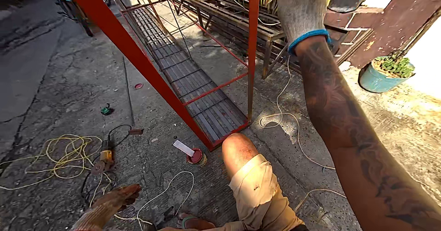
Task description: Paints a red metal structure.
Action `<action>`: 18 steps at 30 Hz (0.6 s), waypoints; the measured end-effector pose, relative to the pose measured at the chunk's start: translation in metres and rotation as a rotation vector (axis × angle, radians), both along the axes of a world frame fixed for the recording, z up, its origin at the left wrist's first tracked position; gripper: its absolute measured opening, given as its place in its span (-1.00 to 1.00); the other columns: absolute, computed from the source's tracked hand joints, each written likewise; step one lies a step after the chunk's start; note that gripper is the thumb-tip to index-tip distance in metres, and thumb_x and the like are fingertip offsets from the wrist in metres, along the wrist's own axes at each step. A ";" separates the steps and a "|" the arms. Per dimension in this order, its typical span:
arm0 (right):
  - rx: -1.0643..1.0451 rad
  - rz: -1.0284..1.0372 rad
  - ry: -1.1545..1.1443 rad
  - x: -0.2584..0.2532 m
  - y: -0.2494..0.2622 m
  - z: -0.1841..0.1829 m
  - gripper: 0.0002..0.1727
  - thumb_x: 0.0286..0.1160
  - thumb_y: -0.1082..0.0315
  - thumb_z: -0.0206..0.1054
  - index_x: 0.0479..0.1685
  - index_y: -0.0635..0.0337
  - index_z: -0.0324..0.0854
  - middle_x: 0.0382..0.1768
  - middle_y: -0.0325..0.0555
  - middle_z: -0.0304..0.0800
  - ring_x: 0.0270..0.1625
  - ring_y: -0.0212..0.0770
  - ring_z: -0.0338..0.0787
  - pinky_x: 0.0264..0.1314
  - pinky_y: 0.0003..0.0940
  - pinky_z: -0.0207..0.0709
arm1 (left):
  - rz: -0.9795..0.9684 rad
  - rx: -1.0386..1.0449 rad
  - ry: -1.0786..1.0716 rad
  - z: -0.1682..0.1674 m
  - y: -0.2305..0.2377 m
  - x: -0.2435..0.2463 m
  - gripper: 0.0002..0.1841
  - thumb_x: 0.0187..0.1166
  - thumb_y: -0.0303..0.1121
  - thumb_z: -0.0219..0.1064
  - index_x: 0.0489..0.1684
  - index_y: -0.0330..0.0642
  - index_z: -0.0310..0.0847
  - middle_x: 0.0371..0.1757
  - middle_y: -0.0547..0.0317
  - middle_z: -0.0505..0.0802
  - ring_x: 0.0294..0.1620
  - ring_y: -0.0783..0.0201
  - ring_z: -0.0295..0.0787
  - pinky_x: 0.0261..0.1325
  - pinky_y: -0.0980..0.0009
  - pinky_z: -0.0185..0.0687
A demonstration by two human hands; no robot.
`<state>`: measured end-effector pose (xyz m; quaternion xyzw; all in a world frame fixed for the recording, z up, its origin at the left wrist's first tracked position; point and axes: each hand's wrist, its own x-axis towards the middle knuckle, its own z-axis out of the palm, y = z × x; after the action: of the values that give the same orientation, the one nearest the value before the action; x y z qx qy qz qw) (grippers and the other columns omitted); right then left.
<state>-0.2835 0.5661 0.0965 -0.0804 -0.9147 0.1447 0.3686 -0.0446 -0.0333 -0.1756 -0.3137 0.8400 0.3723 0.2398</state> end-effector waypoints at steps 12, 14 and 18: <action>0.229 0.156 -0.770 0.020 0.012 -0.198 -0.58 0.75 0.20 0.08 0.47 -0.22 0.67 0.28 0.13 0.79 0.32 0.25 0.77 0.21 0.34 0.63 | -0.025 0.028 0.023 0.001 -0.007 0.004 -0.62 0.79 -0.05 0.17 0.23 -0.12 0.71 -0.05 0.13 0.87 -0.18 0.32 0.78 -0.07 0.25 0.69; 0.259 0.191 -0.693 0.009 0.016 -0.146 -0.56 0.76 0.23 0.04 0.49 -0.26 0.65 0.31 0.08 0.78 0.39 0.21 0.74 0.29 0.32 0.60 | -0.033 0.025 0.050 0.005 -0.002 0.003 -0.62 0.79 -0.06 0.17 0.25 -0.13 0.70 -0.03 0.12 0.87 -0.16 0.31 0.78 -0.05 0.25 0.69; 0.238 0.151 -0.447 0.001 0.023 -0.022 -0.53 0.67 0.28 0.06 0.44 -0.34 0.69 0.33 -0.02 0.80 0.48 0.11 0.71 0.43 0.28 0.51 | -0.047 0.020 0.077 0.006 -0.002 0.002 -0.62 0.78 -0.06 0.18 0.24 -0.12 0.71 -0.03 0.11 0.88 -0.18 0.31 0.80 -0.10 0.26 0.70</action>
<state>-0.2822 0.5895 0.0750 0.0020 -0.9875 0.0416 0.1523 -0.0426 -0.0354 -0.1697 -0.2770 0.8519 0.3868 0.2190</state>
